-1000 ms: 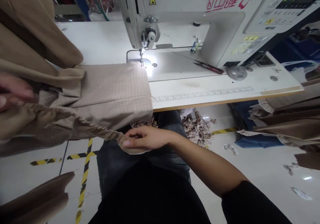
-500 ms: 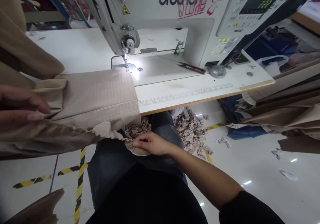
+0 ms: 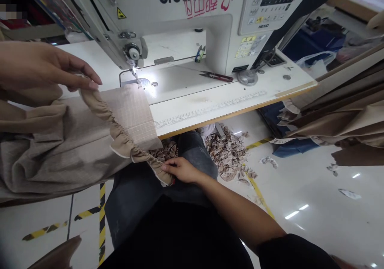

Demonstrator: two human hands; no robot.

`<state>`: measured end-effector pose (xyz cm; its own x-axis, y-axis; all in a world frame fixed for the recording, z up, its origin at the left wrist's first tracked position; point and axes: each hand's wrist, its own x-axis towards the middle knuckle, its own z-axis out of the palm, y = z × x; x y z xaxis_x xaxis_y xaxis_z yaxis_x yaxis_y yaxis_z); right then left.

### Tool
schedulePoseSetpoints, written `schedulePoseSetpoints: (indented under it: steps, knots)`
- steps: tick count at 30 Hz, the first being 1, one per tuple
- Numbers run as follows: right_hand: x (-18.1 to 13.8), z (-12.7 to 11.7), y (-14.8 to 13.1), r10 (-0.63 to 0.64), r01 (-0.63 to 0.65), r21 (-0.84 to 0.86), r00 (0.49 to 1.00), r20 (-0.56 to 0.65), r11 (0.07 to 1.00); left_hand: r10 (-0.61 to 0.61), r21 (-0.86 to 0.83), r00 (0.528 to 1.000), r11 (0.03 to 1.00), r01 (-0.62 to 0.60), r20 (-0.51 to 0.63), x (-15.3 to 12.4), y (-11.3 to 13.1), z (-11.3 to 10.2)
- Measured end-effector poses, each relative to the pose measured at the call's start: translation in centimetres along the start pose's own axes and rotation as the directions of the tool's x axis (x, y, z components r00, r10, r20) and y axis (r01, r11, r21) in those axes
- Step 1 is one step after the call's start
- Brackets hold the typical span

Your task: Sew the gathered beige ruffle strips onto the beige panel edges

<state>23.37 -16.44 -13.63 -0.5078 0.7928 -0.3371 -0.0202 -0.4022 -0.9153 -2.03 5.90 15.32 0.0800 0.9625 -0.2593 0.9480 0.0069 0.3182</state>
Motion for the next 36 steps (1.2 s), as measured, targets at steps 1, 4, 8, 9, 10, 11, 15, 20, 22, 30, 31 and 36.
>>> schedulePoseSetpoints:
  steps: [1,4,8,9,10,11,15,20,22,30,31,36]
  knots:
    - [-0.1,-0.1,0.0,-0.002,0.002,0.007,1.000,-0.012,1.000,-0.008,-0.014,0.999,1.000,0.009,0.036,0.1,0.7,0.6]
    - [-0.2,-0.4,0.0,-0.005,0.006,0.023,0.999,-0.036,1.000,0.005,-0.108,0.999,0.994,0.000,0.044,0.4,1.1,2.7]
    - [-0.1,0.0,-0.1,-0.012,0.013,0.032,1.000,-0.023,0.999,0.055,-0.172,0.998,0.984,-0.056,-0.009,2.0,-0.1,5.7]
    - [-0.1,0.1,-0.2,-0.013,0.014,0.032,1.000,-0.019,0.999,0.049,-0.162,0.998,0.985,-0.053,-0.025,2.3,-0.4,6.3]
    - [0.0,0.2,-0.2,-0.013,0.014,0.032,1.000,-0.015,0.999,0.035,-0.141,0.998,0.989,-0.042,-0.050,2.7,-0.7,6.9]
    - [0.0,0.3,-0.3,-0.012,0.013,0.032,1.000,-0.013,0.999,0.016,-0.111,0.996,0.994,-0.026,-0.085,2.9,-0.9,7.4]
    - [-0.1,0.5,-0.5,-0.006,0.006,0.037,1.000,-0.011,0.999,-0.070,0.018,0.966,0.997,0.077,-0.249,2.7,-0.7,8.3]
    - [-0.2,0.9,-0.8,0.002,-0.002,0.034,1.000,0.011,0.999,-0.087,0.090,0.979,0.990,0.105,-0.183,2.3,0.3,8.6]
    - [-0.2,1.0,-0.8,0.003,-0.003,0.029,1.000,0.021,1.000,-0.059,0.068,0.988,0.995,0.069,-0.140,2.5,0.4,8.7]
    - [-0.5,1.0,-0.4,0.001,-0.001,0.024,1.000,0.010,1.000,0.027,-0.092,1.000,0.995,-0.027,-0.008,3.6,-0.3,7.8]
    - [-0.6,1.0,-0.4,-0.001,0.001,0.024,1.000,0.007,1.000,0.028,-0.090,1.000,0.996,-0.029,-0.008,3.6,-0.3,7.6]
    - [-0.9,0.8,-0.4,-0.021,0.021,0.015,1.000,0.001,1.000,0.069,-0.170,0.997,0.983,-0.073,-0.028,2.4,0.2,5.9]
